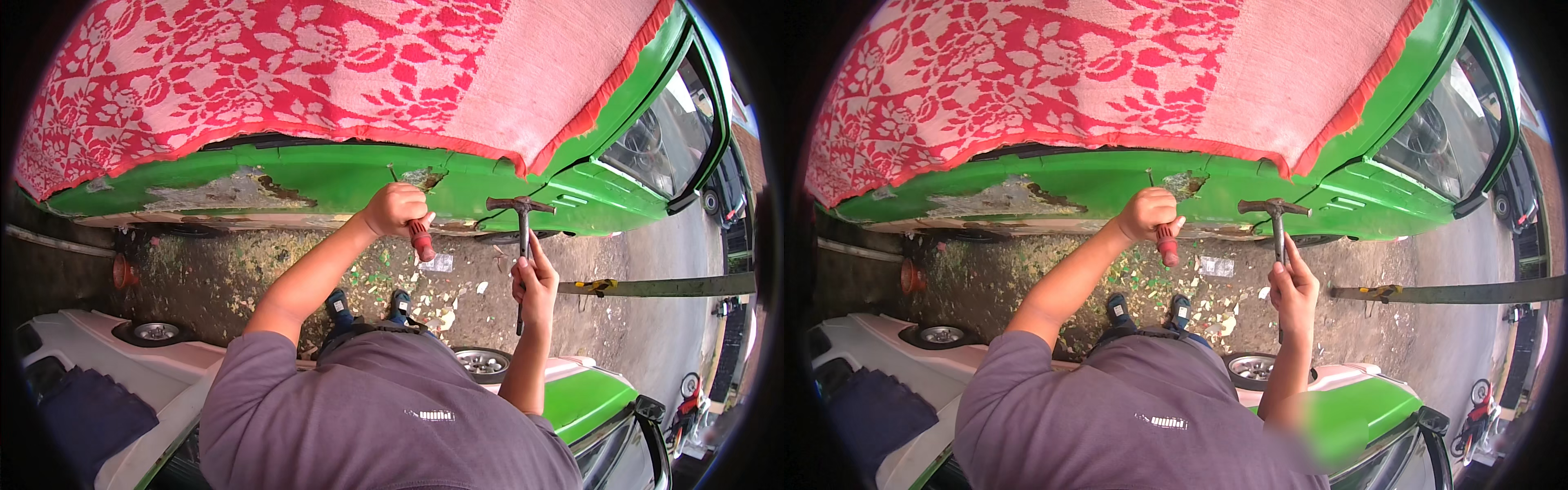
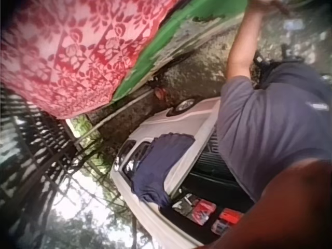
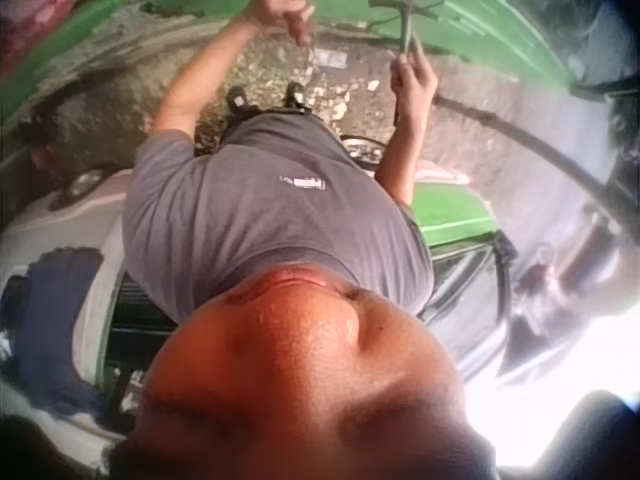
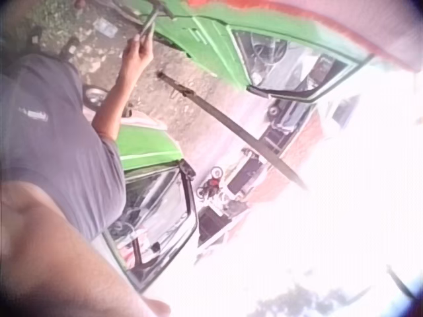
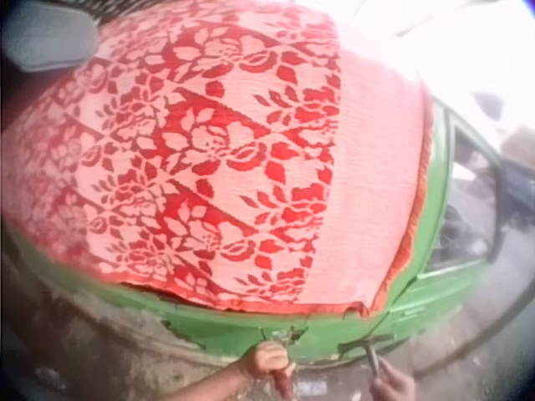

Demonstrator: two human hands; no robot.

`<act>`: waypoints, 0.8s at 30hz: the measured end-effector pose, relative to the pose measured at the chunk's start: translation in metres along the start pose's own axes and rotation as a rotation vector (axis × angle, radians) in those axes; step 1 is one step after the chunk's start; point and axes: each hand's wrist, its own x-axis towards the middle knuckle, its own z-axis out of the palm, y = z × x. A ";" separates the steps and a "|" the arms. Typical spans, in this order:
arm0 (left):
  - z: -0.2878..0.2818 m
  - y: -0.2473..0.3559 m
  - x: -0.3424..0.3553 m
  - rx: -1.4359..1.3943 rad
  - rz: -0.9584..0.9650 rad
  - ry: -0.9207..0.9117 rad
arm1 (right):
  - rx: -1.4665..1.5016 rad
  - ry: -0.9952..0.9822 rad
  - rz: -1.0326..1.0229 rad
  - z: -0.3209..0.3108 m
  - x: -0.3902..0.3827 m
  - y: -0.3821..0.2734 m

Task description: The person uses a hammer and chisel to chip away rust and old paint from the side panel of a green car. They then use a blowtorch to heat the metal surface while scraping it with a chisel to remove remaining material.

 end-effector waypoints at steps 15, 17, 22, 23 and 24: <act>-0.003 -0.007 0.010 0.038 -0.010 -0.178 | -0.008 -0.014 0.043 -0.008 -0.002 0.006; -0.006 -0.007 0.014 0.026 -0.021 -0.225 | -0.019 -0.013 0.044 -0.008 -0.003 0.006; -0.004 -0.011 0.023 -0.016 -0.066 -0.255 | -0.004 -0.009 0.028 -0.011 -0.009 0.020; -0.001 -0.013 0.026 -0.012 -0.069 -0.255 | -0.012 -0.009 0.007 -0.009 -0.010 0.024; 0.003 -0.014 0.028 -0.007 -0.072 -0.255 | -0.020 -0.008 -0.014 -0.007 -0.012 0.027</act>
